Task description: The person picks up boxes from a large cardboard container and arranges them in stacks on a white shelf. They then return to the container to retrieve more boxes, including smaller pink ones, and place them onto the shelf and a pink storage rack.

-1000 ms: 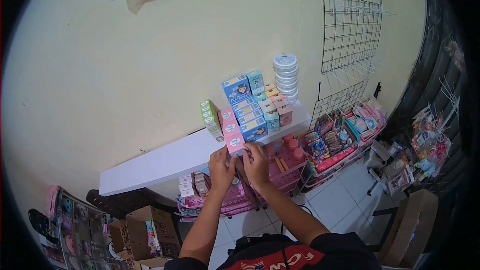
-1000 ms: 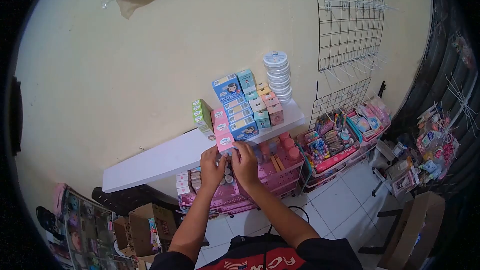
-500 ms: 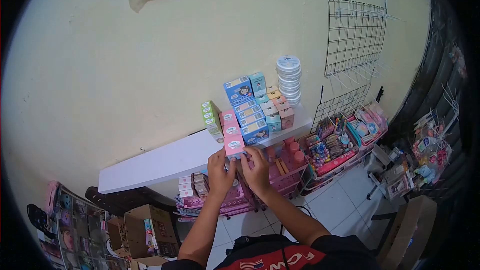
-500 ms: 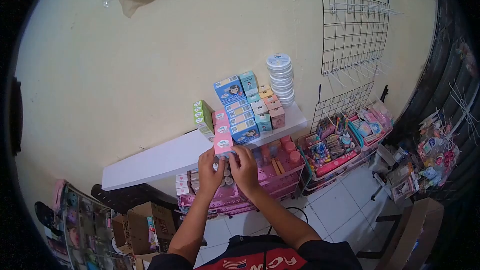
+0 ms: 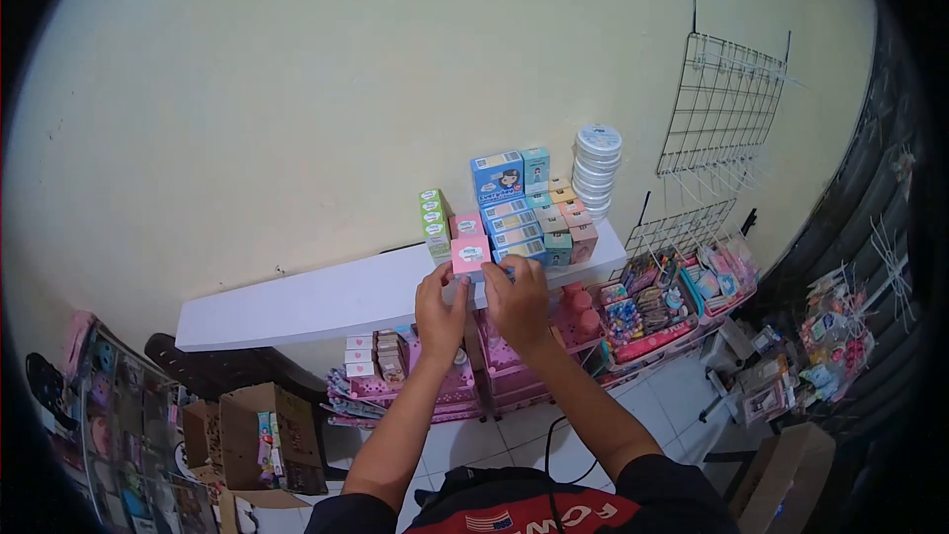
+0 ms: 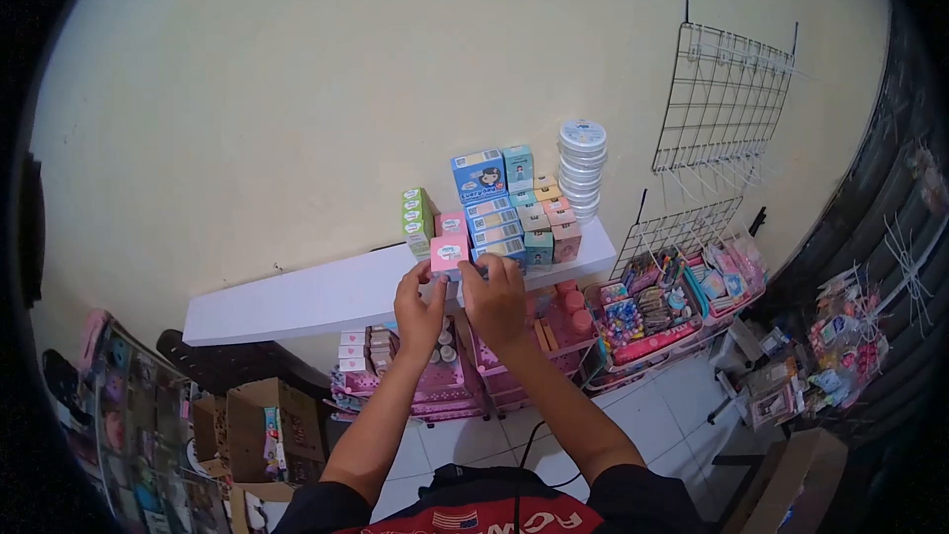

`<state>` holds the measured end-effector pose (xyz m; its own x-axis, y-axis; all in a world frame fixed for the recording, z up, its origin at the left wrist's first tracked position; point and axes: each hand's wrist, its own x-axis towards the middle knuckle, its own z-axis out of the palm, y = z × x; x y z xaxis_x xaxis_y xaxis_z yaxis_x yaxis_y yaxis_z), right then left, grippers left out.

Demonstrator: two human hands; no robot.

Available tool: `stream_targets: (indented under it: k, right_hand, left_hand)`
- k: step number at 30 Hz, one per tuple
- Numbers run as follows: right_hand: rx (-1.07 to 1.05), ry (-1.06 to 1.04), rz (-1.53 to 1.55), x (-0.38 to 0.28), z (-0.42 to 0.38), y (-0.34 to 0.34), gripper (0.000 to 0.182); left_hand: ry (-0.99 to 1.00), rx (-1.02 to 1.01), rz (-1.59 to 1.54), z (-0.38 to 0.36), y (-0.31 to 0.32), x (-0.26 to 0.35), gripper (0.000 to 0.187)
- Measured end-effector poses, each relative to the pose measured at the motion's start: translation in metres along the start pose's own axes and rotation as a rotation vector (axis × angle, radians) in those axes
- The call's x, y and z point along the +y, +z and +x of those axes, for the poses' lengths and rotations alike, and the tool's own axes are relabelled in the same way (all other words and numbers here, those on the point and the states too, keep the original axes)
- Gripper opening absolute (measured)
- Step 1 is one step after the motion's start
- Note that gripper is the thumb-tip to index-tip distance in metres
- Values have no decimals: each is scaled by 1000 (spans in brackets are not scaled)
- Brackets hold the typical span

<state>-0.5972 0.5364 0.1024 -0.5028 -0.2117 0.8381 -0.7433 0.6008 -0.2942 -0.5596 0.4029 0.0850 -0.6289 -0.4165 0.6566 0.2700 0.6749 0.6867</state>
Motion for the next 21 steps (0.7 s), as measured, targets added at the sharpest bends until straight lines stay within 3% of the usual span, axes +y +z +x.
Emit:
stream_targets:
  k: [6,13,18,21]
  right_hand:
    - [16,-205,-55,-14,3,4,28]
    - [-168,-269,-215,-10,21,10,19]
    - [-258,-321,-215,-1,39,7,17]
    - [-361,-325,-223,-2,48,5,19]
  left_hand:
    - [-67,22,75,6,3,-1,16]
    - [-15,28,-5,8,-6,-3,12]
    - [-33,-199,-171,12,-27,5,19]
    - [-16,-236,-185,13,-38,11,21]
